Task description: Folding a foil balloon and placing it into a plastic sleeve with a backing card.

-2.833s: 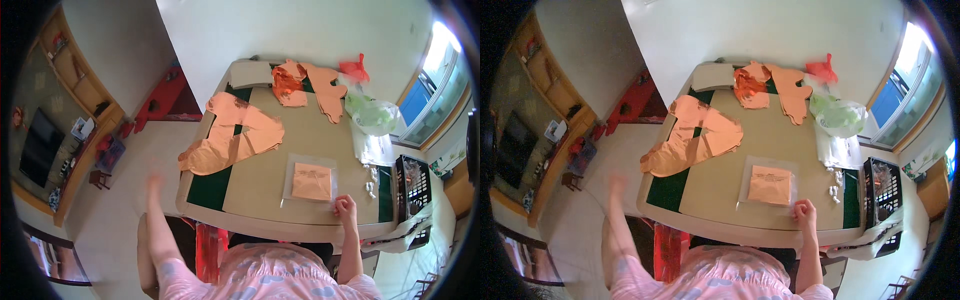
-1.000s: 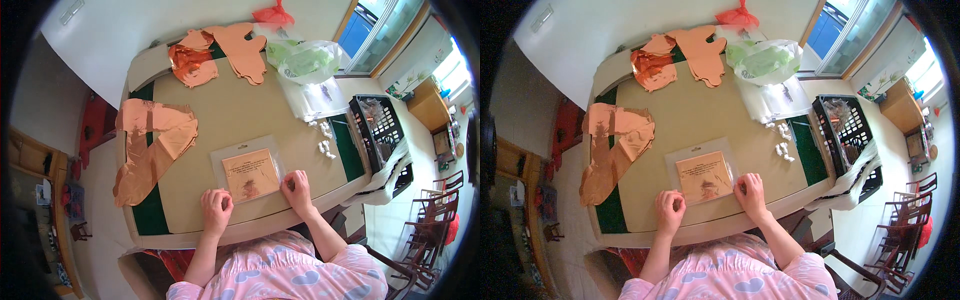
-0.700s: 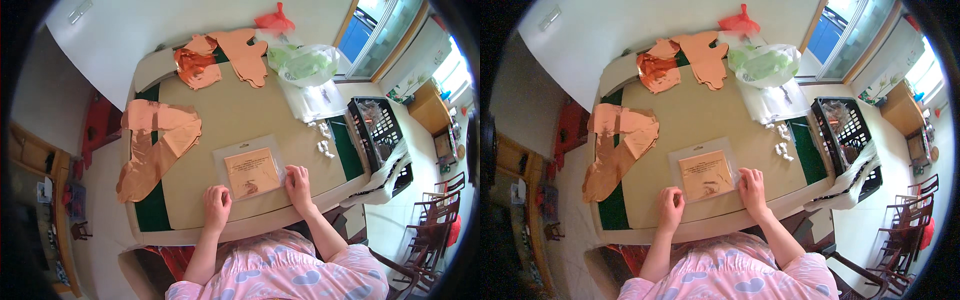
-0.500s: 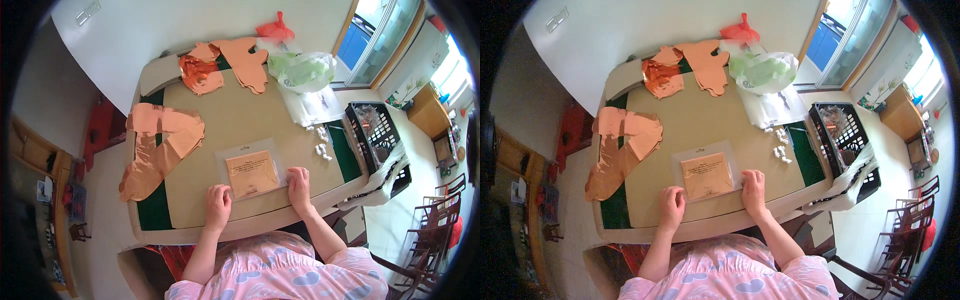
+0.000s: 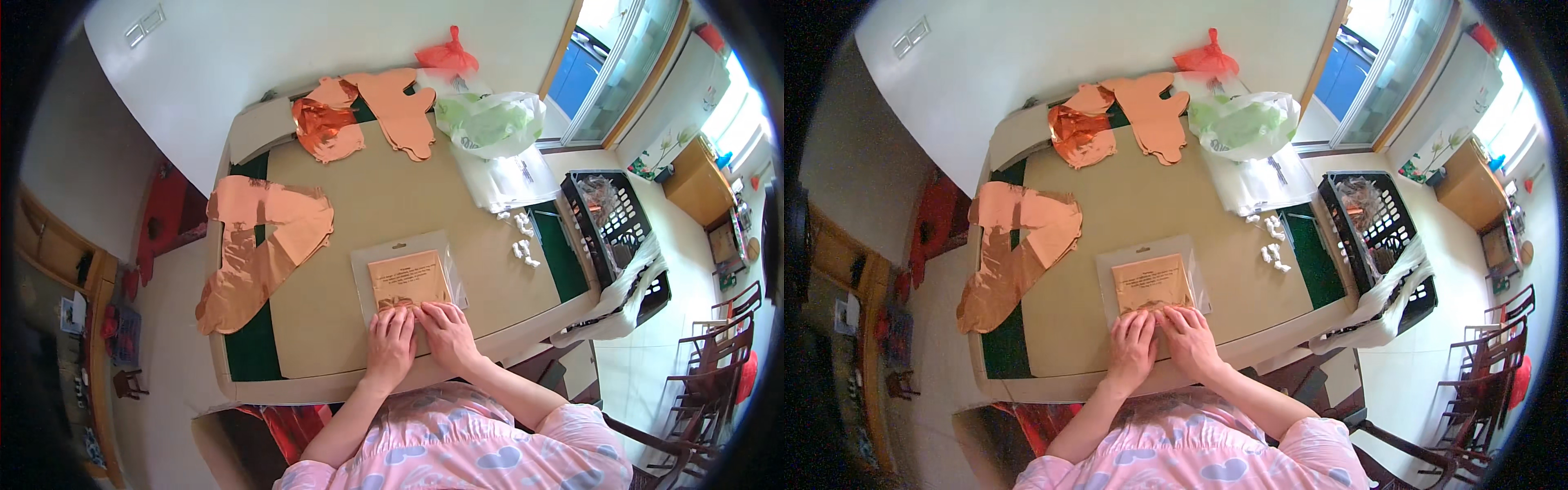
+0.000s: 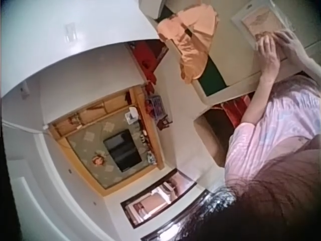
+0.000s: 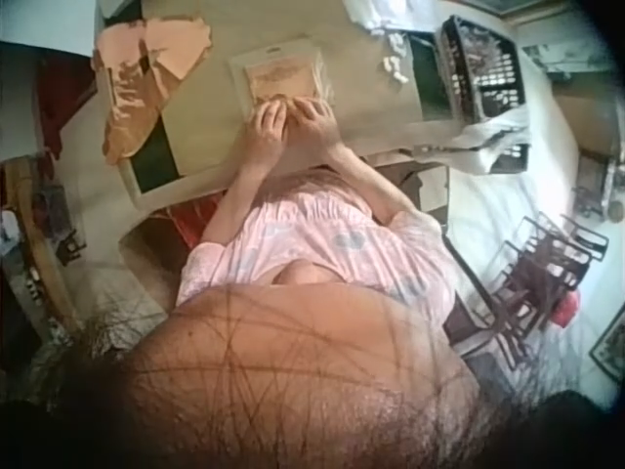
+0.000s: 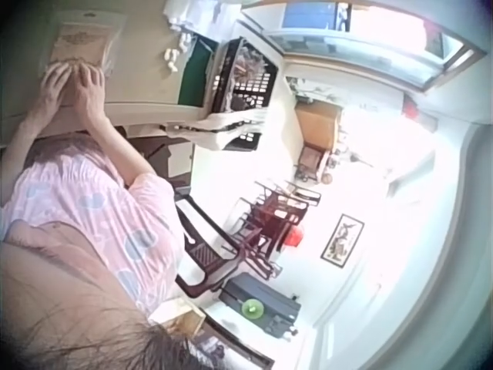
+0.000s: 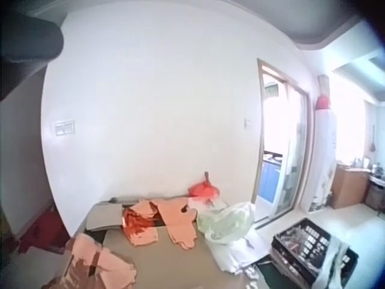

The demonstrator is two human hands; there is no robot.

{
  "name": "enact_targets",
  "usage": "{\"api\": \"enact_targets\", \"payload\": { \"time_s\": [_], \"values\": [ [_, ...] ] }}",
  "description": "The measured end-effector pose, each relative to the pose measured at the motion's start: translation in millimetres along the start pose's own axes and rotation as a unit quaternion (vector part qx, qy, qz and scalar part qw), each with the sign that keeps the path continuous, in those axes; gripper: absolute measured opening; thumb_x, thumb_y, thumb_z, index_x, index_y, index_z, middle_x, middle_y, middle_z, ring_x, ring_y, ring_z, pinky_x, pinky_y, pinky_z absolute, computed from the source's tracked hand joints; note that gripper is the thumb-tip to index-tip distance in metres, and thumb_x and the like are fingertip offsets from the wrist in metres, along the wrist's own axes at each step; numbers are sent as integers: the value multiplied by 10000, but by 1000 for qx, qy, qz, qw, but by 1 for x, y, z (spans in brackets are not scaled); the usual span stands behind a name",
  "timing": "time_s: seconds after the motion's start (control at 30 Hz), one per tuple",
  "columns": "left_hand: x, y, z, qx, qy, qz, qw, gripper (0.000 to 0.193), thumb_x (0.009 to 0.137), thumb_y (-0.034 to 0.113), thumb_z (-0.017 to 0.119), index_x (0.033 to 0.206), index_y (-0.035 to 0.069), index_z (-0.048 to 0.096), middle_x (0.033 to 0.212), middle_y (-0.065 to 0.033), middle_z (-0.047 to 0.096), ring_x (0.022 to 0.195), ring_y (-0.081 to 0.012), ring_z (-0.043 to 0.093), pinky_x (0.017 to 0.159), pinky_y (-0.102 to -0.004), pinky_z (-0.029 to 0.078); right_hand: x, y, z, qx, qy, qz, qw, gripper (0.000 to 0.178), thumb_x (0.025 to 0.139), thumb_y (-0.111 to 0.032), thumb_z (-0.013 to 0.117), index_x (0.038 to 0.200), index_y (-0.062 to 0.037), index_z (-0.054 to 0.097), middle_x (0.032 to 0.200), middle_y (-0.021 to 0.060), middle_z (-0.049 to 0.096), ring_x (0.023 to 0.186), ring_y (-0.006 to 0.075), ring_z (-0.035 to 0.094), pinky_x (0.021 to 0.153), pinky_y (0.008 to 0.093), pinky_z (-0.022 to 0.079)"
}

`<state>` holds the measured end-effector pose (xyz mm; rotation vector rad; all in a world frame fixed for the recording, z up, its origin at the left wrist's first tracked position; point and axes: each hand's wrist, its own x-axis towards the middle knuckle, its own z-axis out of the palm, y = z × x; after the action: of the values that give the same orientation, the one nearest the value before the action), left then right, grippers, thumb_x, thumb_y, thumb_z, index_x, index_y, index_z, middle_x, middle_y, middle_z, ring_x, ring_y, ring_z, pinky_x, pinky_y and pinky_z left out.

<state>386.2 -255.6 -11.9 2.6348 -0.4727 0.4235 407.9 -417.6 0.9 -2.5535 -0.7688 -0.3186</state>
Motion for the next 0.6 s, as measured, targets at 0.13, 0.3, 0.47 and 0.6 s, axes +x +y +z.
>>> {"api": "enact_targets", "payload": {
  "time_s": [0.13,0.3,0.47,0.6],
  "values": [
    [2,2,0,28,-2,2,1000,451,816,201,642,1238,71,554,1277,-91,497,1219,-276,437,1050,-501,325,4,1,-6,-9,3,24,1000,471,767,-80,604,1237,-88,573,1207,79,546,1150,278,491,1004,417,392],
    [0,1,3,34,-9,-5,999,461,818,214,646,1246,80,544,1291,-86,485,1225,-279,430,1040,-534,332,-3,26,-16,-46,37,53,997,430,780,-49,617,1206,-100,581,1163,77,556,1109,289,506,961,412,428],
    [0,2,-1,42,-17,-4,999,468,826,219,641,1261,85,530,1300,-84,478,1235,-279,421,1038,-546,337,-5,34,-29,-10,32,45,998,403,817,-44,599,1219,-69,566,1206,102,564,1123,284,535,992,415,405],
    [6,7,-8,32,-15,-8,999,440,828,208,641,1239,84,541,1260,-85,502,1205,-280,444,1025,-533,353,-10,39,-25,-29,28,35,999,407,825,-61,599,1230,-73,562,1215,107,562,1137,270,531,1015,420,379]
  ]
}}
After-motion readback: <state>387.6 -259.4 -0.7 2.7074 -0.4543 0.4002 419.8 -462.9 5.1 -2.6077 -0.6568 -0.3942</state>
